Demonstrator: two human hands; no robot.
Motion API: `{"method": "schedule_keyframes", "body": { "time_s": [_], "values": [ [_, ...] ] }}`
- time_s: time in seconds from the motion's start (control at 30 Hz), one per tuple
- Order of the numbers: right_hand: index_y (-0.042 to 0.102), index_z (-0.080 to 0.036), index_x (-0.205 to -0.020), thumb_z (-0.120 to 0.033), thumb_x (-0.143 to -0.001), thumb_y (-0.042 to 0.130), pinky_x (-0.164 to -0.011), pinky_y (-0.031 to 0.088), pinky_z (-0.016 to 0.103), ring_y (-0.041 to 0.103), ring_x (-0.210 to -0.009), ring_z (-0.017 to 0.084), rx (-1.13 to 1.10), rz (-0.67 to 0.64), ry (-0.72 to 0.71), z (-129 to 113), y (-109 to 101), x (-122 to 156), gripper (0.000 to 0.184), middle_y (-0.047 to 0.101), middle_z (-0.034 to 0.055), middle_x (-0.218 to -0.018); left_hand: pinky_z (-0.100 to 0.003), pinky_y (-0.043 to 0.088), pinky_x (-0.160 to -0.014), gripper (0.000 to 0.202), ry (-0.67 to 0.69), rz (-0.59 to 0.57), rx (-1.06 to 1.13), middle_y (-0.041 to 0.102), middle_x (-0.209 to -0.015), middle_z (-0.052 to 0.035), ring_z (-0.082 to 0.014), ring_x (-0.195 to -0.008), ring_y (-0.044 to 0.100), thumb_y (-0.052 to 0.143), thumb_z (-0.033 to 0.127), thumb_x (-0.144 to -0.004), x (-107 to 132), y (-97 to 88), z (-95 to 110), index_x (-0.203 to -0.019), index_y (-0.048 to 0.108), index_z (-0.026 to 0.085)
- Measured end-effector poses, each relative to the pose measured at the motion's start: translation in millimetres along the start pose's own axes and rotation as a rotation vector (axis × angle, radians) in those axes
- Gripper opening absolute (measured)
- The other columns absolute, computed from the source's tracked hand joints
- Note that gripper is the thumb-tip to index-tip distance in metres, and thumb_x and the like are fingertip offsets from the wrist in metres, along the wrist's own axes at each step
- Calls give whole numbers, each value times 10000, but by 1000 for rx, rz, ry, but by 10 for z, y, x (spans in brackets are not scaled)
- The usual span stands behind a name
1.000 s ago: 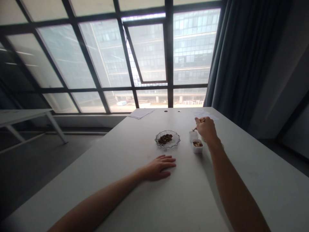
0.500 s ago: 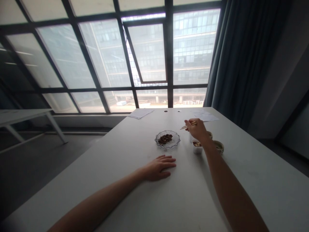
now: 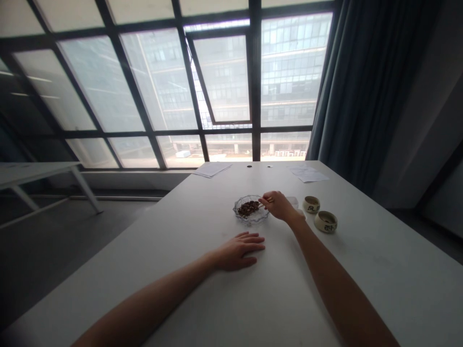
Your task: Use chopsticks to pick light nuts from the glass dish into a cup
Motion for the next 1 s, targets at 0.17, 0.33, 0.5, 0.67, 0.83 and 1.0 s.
{"method": "schedule_keyframes", "body": {
  "time_s": [0.17,0.33,0.5,0.67,0.83,1.0],
  "values": [
    [631,-209,-644,-500,-940,600,-587,473,267,712,-649,224,30,-13,-27,57,71,-5,415,727,61,-654,-465,242,-1263,517,4,2,-7,462,-1593,-14,-278,-1508,369,566,459,-1008,-4,4,-8,-1507,503,339],
    [595,-212,-603,-525,-953,572,-565,474,272,730,-661,246,-24,-12,4,57,75,5,471,725,76,-626,-475,239,-1262,518,1,-4,-5,454,-1598,-14,-280,-1511,365,568,461,-1008,-9,7,-10,-1508,500,342],
    [614,-203,-600,-511,-961,564,-543,463,273,730,-632,240,-37,24,26,-20,-12,4,477,729,81,-617,-466,235,-1265,520,1,-3,-1,451,-1600,-14,-278,-1510,365,566,461,-1009,1,3,-4,-1510,500,337],
    [666,-183,-620,-506,-964,577,-539,453,273,716,-595,222,6,131,55,-61,-335,1,480,741,86,-637,-466,227,-1267,526,4,-1,2,457,-1596,-13,-281,-1509,365,574,449,-1003,5,-2,-4,-1511,503,334],
    [707,-185,-657,-412,-943,613,-591,499,316,724,-607,251,171,355,238,47,-834,91,377,744,103,-641,-455,236,-1266,524,8,0,6,462,-1593,-15,-278,-1505,374,576,448,-1002,-1,-2,-2,-1509,507,337],
    [696,-211,-654,-374,-919,640,-619,520,349,743,-666,284,250,450,394,265,-1085,197,316,737,110,-629,-447,239,-1266,518,7,-2,1,456,-1597,-17,-270,-1506,375,583,445,-999,-25,10,0,-1500,516,334]
  ]
}}
Point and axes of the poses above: each hand's wrist, its own x-axis away from the middle knuckle, its own y-axis out of the palm, z = x × y, the point moved 5 cm from there along -x, towards the middle knuckle
